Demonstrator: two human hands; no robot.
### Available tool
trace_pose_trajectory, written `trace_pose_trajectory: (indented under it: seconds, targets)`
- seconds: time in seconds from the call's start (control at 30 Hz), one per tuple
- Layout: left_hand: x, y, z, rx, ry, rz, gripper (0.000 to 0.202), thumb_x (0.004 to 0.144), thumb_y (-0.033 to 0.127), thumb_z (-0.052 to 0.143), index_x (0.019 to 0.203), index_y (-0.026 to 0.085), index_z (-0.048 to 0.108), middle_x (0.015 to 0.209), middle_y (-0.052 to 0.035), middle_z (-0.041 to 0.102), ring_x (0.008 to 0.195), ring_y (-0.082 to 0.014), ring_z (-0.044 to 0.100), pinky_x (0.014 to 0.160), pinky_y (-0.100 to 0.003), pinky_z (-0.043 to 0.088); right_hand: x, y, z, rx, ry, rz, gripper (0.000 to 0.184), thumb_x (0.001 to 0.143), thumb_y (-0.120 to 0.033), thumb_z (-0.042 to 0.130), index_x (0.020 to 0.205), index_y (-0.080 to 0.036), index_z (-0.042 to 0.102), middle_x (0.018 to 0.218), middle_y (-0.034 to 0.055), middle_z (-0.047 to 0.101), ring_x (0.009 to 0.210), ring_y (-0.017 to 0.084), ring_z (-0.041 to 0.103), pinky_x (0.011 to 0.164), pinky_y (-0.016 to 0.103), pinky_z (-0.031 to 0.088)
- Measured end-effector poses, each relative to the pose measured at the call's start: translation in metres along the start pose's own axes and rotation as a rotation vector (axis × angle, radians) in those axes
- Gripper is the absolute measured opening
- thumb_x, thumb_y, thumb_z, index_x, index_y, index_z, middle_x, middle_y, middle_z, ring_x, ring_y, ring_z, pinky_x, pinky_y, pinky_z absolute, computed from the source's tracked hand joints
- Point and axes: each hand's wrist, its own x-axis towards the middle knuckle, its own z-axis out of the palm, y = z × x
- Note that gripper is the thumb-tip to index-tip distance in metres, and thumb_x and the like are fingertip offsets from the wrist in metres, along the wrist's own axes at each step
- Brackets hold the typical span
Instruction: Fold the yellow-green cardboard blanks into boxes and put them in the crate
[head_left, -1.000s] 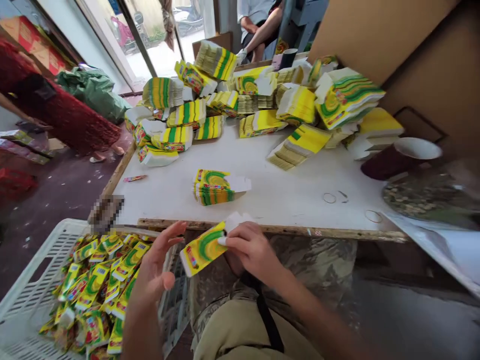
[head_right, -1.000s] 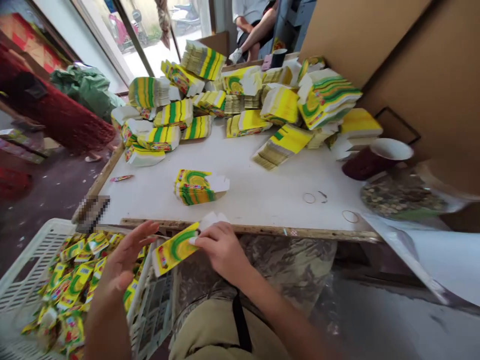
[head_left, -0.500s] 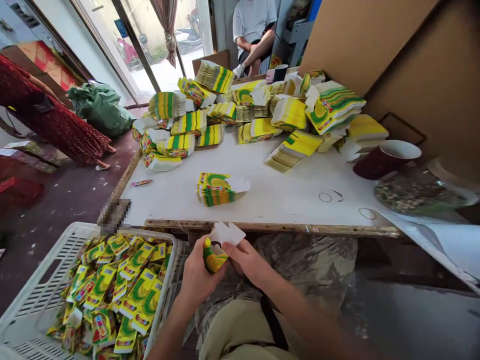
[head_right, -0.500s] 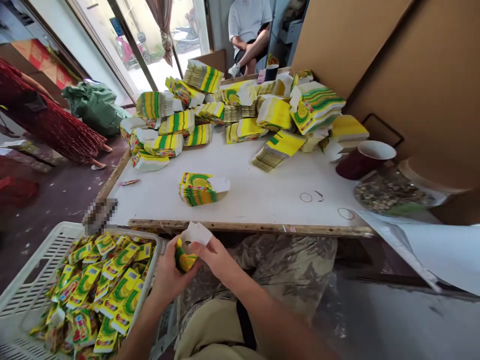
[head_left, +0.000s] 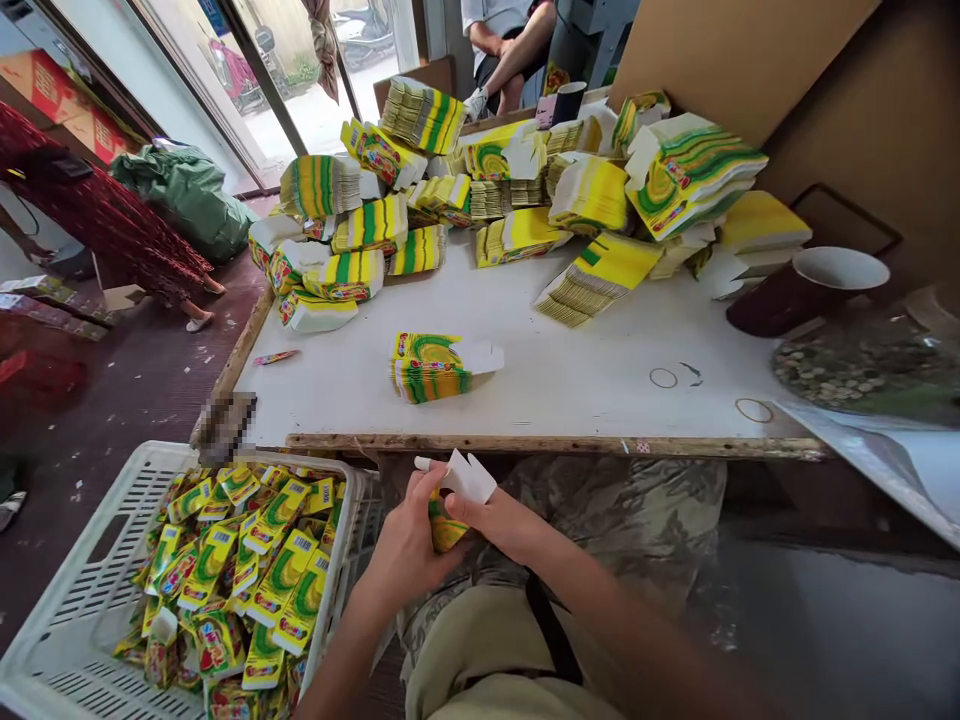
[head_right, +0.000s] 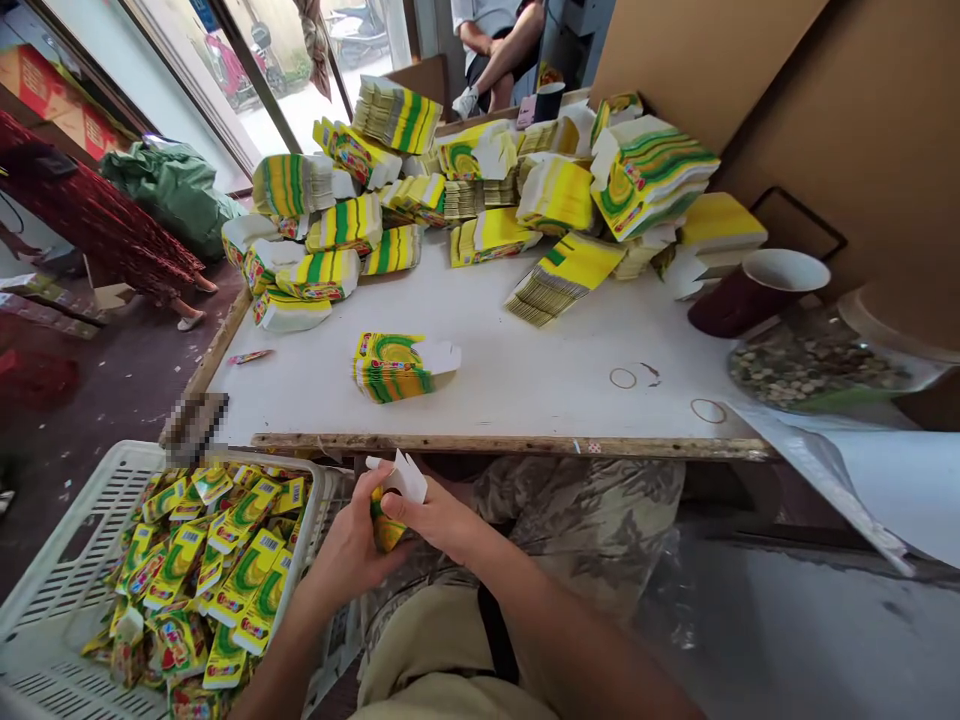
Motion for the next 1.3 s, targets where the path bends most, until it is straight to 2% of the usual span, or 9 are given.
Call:
trace_pose_trajectory:
  seconds: [0.23,0.33,0.47,0.67,0.83,0.97,1.07,1.2,1.3]
  targets:
    - [0.006,0.004,0.002,-0.038,0.03,-0.068,0.056,0.074,0.022,0.066,0.12,0.024,0.034,0.107,-0.0088,0.061,0.086,-0.0237,0.068,0.071,-0.036,0.054,0.0,0.003,-0.01,-0.12,0.045,-0.138,0.073,0.076,-0.07,0.064,0.131,-0.022,0.058,0.13,0.0115,0.063,0.121,0.027,0.058,0.107,0.047,0.042]
    - [0.006,0.001,0.006,-0.104,0.015,-0.126,0.066,0.072,0.018,0.064,0.126,0.022,0.027,0.093,-0.004,0.06,0.069,-0.0198,0.065,0.058,-0.03,0.051,-0.008,-0.002,-0.008,-0.528,0.043,-0.355,0.054,0.09,-0.043,0.061,0.139,-0.025,0.052,0.15,0.0111,0.044,0.135,0.027,0.045,0.112,0.046,0.038]
    - [0.007,-0.005,0.008,-0.152,0.171,-0.054,0.083,0.067,0.015,0.069,0.135,0.022,0.023,0.12,-0.0124,0.051,0.101,-0.0237,0.062,0.082,-0.037,0.053,-0.012,-0.005,-0.004,-0.88,0.06,-0.506,0.046,0.091,-0.012,0.049,0.134,-0.027,0.058,0.155,0.0079,0.035,0.138,0.023,0.043,0.111,0.041,0.04]
    - [0.006,0.0,0.001,-0.142,0.553,-0.251,0.068,0.064,0.034,0.083,0.121,0.022,0.048,0.114,-0.0086,0.053,0.103,-0.0242,0.056,0.088,-0.039,0.049,-0.007,-0.009,-0.012,-0.712,0.309,-0.613,0.034,0.092,-0.026,0.058,0.125,-0.028,0.064,0.145,0.0086,0.05,0.126,0.024,0.056,0.104,0.039,0.049]
    - [0.004,0.014,-0.004,-0.324,0.582,-0.268,0.062,0.066,0.034,0.083,0.117,0.022,0.051,0.111,-0.0062,0.056,0.097,-0.0204,0.058,0.083,-0.031,0.051,-0.012,-0.018,-0.021,-0.932,0.127,-0.593,0.043,0.092,-0.035,0.06,0.133,-0.025,0.058,0.154,0.0132,0.037,0.132,0.028,0.05,0.105,0.042,0.047]
    - [0.008,0.02,-0.013,-0.685,0.455,-0.276,0.062,0.073,0.043,0.076,0.126,0.024,0.049,0.111,-0.0061,0.057,0.098,-0.02,0.059,0.085,-0.031,0.05,-0.018,-0.03,-0.027,-1.022,0.113,-0.642,0.036,0.093,-0.037,0.057,0.126,-0.024,0.062,0.146,0.0144,0.047,0.126,0.027,0.054,0.105,0.043,0.047]
    - [0.013,0.021,-0.013,-0.92,0.511,-0.36,0.049,0.086,0.047,0.061,0.128,0.025,0.048,0.102,-0.0038,0.058,0.085,-0.0157,0.06,0.078,-0.028,0.051,-0.02,-0.043,-0.031,-1.035,0.043,-0.633,0.034,0.092,-0.041,0.059,0.119,-0.023,0.066,0.137,0.0148,0.053,0.122,0.027,0.056,0.103,0.044,0.047]
    - [0.017,0.02,-0.003,-0.89,0.56,-0.423,0.033,0.089,0.045,0.058,0.115,0.023,0.055,0.09,-0.0014,0.058,0.074,-0.0124,0.058,0.068,-0.022,0.049,-0.016,-0.048,-0.038,-1.051,-0.076,-0.536,0.026,0.089,-0.039,0.064,0.108,-0.022,0.07,0.122,0.0133,0.06,0.109,0.026,0.061,0.094,0.042,0.051]
    - [0.019,0.017,0.006,-0.857,0.588,-0.412,0.026,0.089,0.043,0.059,0.106,0.023,0.057,0.089,0.0,0.057,0.073,-0.0111,0.055,0.067,-0.02,0.048,-0.009,-0.039,-0.039,-0.998,0.01,-0.579,0.021,0.086,-0.036,0.069,0.1,-0.021,0.07,0.122,0.013,0.058,0.108,0.026,0.061,0.092,0.043,0.051]
